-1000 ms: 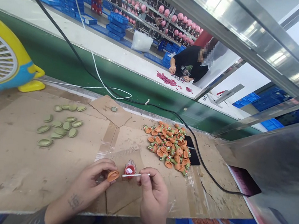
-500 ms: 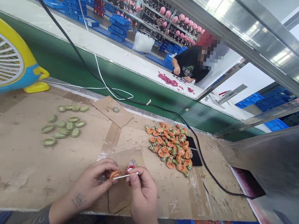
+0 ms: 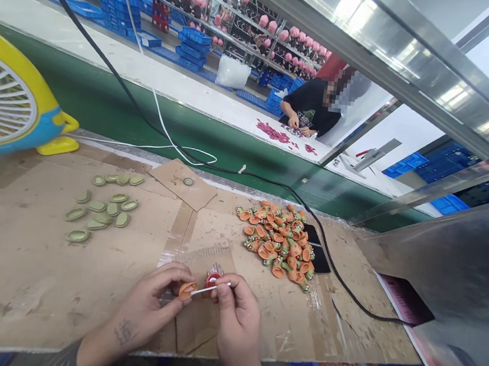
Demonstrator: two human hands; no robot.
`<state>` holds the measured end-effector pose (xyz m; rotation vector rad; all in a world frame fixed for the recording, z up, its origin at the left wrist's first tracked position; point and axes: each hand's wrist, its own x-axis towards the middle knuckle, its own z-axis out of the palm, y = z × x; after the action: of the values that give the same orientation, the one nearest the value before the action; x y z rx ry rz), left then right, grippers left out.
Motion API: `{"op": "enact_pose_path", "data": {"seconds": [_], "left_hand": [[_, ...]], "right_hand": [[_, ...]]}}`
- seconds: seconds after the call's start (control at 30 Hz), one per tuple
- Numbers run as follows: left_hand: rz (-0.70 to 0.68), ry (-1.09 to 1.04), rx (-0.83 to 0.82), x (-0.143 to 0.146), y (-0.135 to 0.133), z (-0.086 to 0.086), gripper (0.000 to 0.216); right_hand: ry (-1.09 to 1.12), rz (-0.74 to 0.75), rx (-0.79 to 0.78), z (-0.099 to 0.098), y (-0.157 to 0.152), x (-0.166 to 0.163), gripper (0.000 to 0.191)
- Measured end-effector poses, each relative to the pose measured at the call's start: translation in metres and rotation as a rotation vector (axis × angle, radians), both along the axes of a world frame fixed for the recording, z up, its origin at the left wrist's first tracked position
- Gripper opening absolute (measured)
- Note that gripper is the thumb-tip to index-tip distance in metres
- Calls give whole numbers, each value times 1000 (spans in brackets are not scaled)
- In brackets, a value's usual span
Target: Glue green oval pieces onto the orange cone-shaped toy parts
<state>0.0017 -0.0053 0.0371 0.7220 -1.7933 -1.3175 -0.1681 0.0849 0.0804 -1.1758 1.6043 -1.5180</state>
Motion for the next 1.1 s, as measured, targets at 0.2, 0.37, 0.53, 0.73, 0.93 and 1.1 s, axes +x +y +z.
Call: {"op": "enact_pose_path", "data": {"seconds": [0.2,0.37,0.53,0.73,0.93,1.1], "left_hand": [[20,-11,-15,1,1,-1,20],[25,-16,-17,1,0,-1,16],[49,-21,-13,3,-2,-8,18],[92,-47,110,2,0,-18,25],[116,31,250,1,6,-22,31],[98,84,140,0,2,-8,20]], "right_hand": [[106,5,-37,-2,-3,-4,27],[303,93,-198,6,-4,-8,20],[350,10,-215,11,2,-20,20],[512,-18,-61,-1,3,-31,23],[608,56,-10,-10,-3,-26,22],[601,24,-61,-6,0,-27,22]]}}
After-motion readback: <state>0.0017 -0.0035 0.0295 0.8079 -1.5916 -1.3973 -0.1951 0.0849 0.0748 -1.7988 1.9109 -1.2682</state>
